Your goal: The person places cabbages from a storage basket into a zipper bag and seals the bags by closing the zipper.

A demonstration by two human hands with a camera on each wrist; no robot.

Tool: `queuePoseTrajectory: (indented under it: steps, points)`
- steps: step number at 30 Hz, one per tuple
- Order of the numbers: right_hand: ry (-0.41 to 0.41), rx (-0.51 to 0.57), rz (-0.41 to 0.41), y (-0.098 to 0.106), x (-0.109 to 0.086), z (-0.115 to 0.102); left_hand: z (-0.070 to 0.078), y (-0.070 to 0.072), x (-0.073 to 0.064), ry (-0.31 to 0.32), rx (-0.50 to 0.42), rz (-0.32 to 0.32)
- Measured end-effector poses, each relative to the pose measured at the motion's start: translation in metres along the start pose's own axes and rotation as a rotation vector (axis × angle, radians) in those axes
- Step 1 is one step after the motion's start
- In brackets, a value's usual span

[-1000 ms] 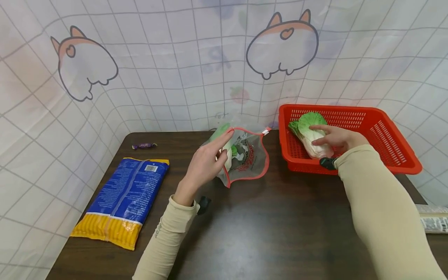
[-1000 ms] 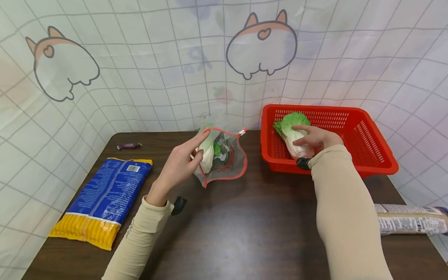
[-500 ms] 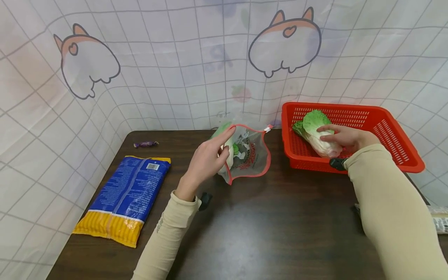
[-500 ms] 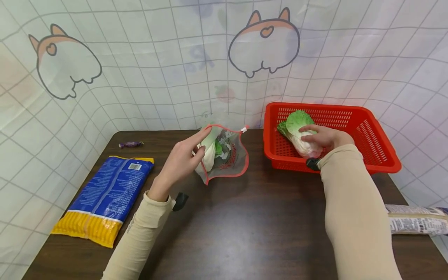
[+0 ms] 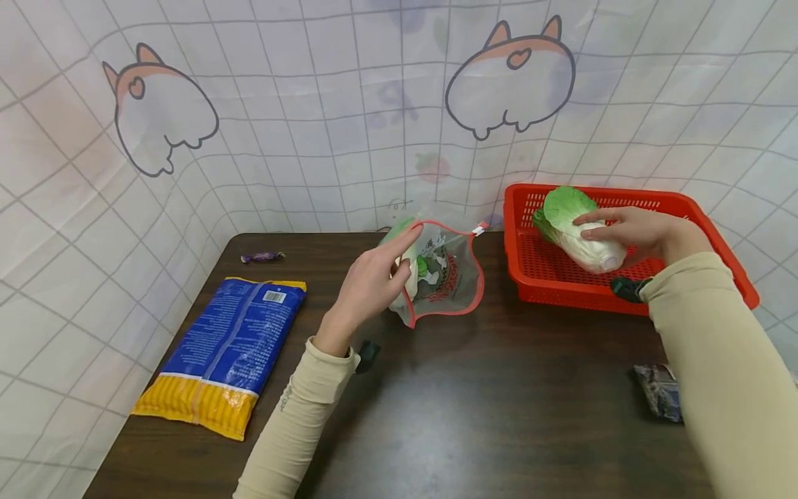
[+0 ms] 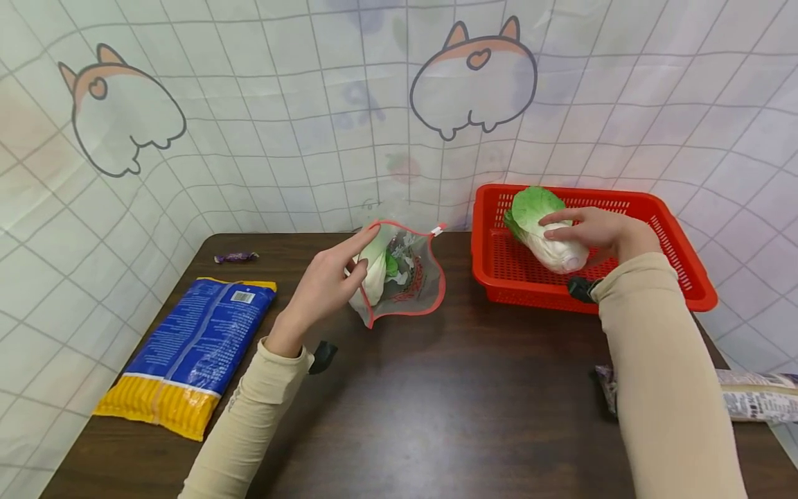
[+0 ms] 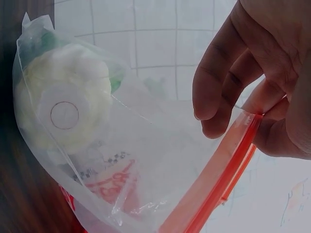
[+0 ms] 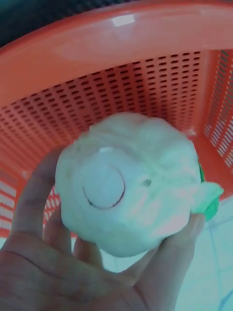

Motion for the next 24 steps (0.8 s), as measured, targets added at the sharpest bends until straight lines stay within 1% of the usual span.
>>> queuePoseTrajectory:
  steps: [3,6,8,11,16,21,24]
  points:
    - [0.027,-0.029,0.060,0.004,-0.003,-0.009,-0.001,0.001,-0.001,0.003,0.000,0.001]
    - [0.050,-0.045,0.135,0.003,-0.008,-0.018,-0.002,0.002,-0.002,0.003,0.001,0.002]
    - [0.070,-0.045,0.178,0.000,-0.013,-0.023,-0.002,0.002,-0.002,0.002,-0.001,0.002]
    - [0.107,-0.014,0.237,-0.009,-0.022,-0.031,-0.002,0.003,-0.001,-0.005,-0.005,0.008]
    - [0.150,-0.002,0.283,-0.027,-0.041,-0.039,-0.004,0.007,0.001,-0.012,-0.026,0.012]
    - [0.214,0.042,0.295,-0.045,-0.061,-0.048,-0.010,0.010,0.006,-0.012,-0.104,-0.007]
    - [0.263,0.066,0.298,-0.057,-0.072,-0.054,-0.016,0.012,0.008,0.004,-0.136,-0.026]
Point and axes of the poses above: each hand's wrist, its own x-axis towards the middle knuckle, its own y-axis out of the back of the hand, z = x × y, the point moved 8 cm from there along x, towards the middle knuckle, and after that the axes turned 2 degrees about -y, right-handed, at the moved point
